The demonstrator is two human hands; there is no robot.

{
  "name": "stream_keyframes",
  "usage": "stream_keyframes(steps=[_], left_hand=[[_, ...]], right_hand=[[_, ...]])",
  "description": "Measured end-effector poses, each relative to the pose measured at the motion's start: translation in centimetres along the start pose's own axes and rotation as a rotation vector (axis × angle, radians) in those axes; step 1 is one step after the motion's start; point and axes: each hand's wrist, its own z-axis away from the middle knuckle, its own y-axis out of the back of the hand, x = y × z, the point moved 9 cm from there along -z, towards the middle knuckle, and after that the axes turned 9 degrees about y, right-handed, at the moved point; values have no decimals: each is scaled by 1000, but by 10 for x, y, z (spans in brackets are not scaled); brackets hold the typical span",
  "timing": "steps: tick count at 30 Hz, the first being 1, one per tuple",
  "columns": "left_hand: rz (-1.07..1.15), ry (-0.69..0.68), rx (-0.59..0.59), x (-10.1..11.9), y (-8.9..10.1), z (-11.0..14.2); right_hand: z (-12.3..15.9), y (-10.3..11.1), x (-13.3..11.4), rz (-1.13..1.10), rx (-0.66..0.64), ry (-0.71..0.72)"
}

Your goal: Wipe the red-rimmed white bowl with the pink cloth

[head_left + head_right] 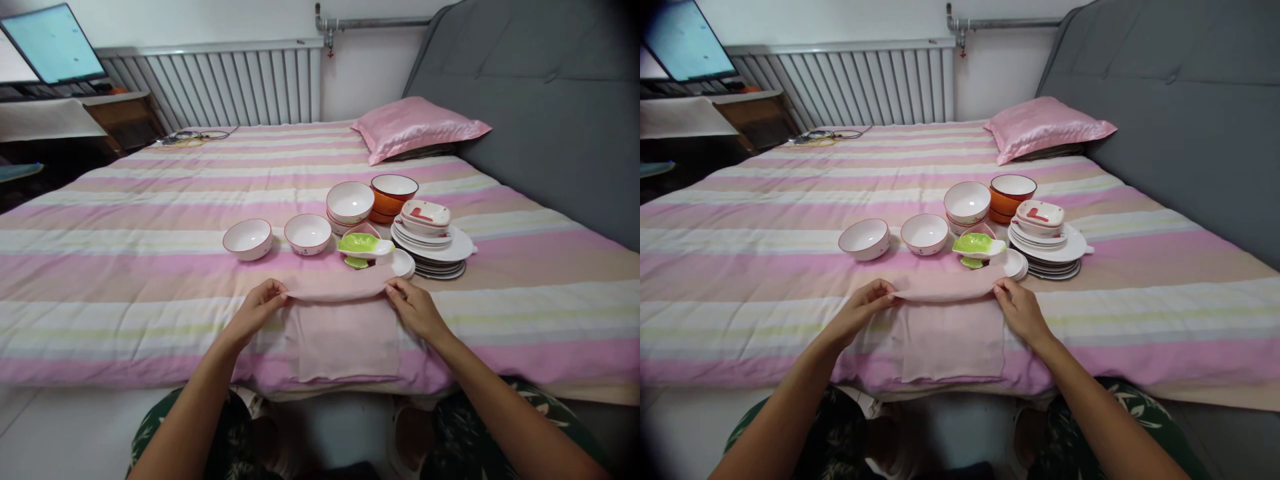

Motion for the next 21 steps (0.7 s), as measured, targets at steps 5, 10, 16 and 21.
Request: stream_keyframes(steps=[5,10,16,21], left_hand=[[22,7,125,1,8,1],[-155,-10,373,-7,33,-2],[-349,74,537,-18,47,-24],[-269,105,502,-25,42,-44]], right_hand=[[0,2,-3,68,-11,29],[2,15,-1,320,36,-23],[5,17,22,422,4,-266],[-2,12,30,302,73,-288]])
